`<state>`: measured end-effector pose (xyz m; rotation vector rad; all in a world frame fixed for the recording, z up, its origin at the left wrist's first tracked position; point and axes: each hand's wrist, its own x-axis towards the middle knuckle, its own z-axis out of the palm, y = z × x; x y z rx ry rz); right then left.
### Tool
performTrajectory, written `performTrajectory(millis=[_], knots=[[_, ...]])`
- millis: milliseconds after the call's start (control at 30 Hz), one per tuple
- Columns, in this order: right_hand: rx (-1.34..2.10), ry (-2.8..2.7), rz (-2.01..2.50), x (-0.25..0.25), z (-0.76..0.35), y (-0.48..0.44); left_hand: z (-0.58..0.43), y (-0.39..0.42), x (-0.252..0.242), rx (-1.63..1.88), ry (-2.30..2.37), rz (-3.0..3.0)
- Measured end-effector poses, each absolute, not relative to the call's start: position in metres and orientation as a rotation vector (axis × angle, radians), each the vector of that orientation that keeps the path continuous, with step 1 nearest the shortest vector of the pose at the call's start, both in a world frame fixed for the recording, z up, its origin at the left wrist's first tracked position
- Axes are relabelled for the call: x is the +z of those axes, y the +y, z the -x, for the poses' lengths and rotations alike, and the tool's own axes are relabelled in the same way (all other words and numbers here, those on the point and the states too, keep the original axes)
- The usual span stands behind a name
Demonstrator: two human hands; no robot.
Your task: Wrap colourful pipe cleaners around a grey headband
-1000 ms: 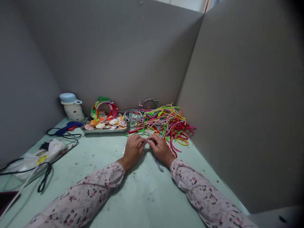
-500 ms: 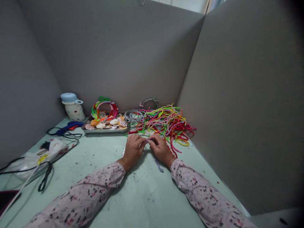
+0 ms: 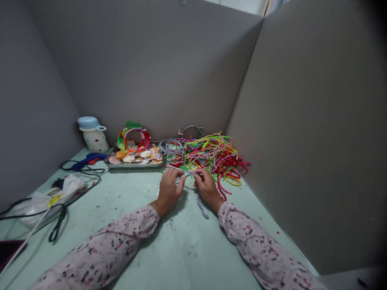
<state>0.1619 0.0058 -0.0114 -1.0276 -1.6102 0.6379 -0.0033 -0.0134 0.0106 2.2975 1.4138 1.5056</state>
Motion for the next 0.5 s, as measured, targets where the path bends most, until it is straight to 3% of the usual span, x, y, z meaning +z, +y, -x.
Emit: performTrajectory(millis=[500], knots=[[0.591,-1.780,1.023,-0.007,-0.163,0.000,0.002,-0.003,-0.001,1.298,1.223,-1.797]])
